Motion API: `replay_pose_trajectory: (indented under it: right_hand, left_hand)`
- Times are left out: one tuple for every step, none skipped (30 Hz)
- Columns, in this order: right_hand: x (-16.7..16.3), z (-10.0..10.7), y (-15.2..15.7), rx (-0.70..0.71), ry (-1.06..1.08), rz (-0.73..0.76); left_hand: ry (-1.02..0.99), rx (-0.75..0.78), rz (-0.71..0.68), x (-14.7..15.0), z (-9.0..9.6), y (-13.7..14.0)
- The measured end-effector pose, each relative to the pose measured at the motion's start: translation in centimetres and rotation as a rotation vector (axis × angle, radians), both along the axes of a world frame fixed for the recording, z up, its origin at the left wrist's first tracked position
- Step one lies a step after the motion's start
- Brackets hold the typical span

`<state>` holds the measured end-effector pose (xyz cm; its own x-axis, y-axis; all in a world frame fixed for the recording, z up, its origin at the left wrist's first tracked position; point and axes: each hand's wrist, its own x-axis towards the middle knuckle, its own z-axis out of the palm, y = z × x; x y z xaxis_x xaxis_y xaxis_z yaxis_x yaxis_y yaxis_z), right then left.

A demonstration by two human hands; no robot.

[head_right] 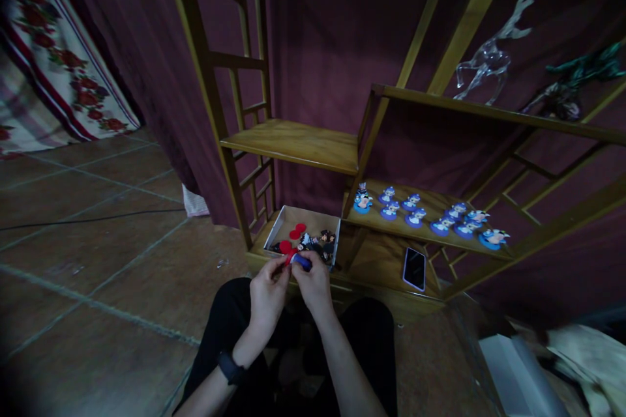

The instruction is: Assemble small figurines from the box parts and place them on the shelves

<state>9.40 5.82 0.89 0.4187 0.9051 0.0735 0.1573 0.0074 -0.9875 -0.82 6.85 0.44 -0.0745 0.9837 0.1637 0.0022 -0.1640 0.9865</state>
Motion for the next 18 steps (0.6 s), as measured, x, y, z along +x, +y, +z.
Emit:
replay_pose_trajectory:
  right_hand:
    - [0.0,0.1,-0.1,0.005,0.021,0.003]
    - [0.1,0.1,-0.1,0.009,0.037,0.006]
    - [0.2,0.1,-0.1,0.011,0.046,0.008]
    - [0.3,0.0,-0.1,0.011,0.05,0.012]
    - [0.4,-0.1,-0.1,0.008,0.055,0.015]
    - [0.4,-0.4,0.0,0.005,0.058,0.019]
    - [0.5,-0.6,0.1,0.001,0.063,0.019]
    - [0.5,-0.9,0.3,-0.002,0.071,0.016]
    - [0.6,-1.1,0.5,-0.004,0.081,0.014]
    - [0.6,-1.4,0.6,-0.01,0.089,0.013]
    - [0.7,-1.6,0.8,-0.02,0.094,0.019]
    - [0.7,-1.7,0.9,-0.036,0.101,0.033]
    - [0.9,-1.7,0.9,-0.052,0.114,0.05]
    - [1.0,-1.8,0.9,-0.067,0.128,0.064]
    - [1.2,-1.8,0.8,-0.075,0.142,0.064]
    - [1.3,-1.8,0.7,-0.074,0.151,0.05]
    - [1.5,-1.8,0.6,-0.065,0.155,0.027]
    - [1.6,-1.9,0.5,-0.051,0.154,0.006]
  left_hand:
    - [-0.02,-0.003,-0.002,0.0,0.1,-0.1]
    - [-0.044,-0.009,-0.002,0.1,0.2,-0.1]
    - [-0.06,-0.014,-0.003,0.2,0.3,-0.2]
    - [-0.066,-0.016,-0.005,0.2,0.4,-0.2]
    - [-0.063,-0.014,-0.007,0.3,0.4,-0.2]
    - [-0.055,-0.01,-0.009,0.3,0.3,-0.1]
    - [-0.043,-0.007,-0.011,0.4,0.2,0.0]
    - [-0.035,-0.006,-0.018,0.5,-0.1,0.3]
    - [-0.038,-0.01,-0.03,0.5,-0.4,0.5]
    - [-0.056,-0.024,-0.047,0.6,-0.7,0.9]
    - [-0.094,-0.049,-0.069,0.6,-1.0,1.3]
    - [-0.156,-0.09,-0.087,0.6,-1.3,1.7]
    - [-0.234,-0.149,-0.097,0.5,-1.6,2.1]
    - [-0.321,-0.226,-0.106,0.4,-1.8,2.4]
    - [-0.407,-0.315,-0.117,0.2,-2.0,2.7]
    - [-0.485,-0.408,-0.138,0.1,-2.1,2.9]
    - [-0.552,-0.495,-0.168,-0.1,-2.2,3.0]
    - [-0.608,-0.57,-0.204,-0.3,-2.3,3.1]
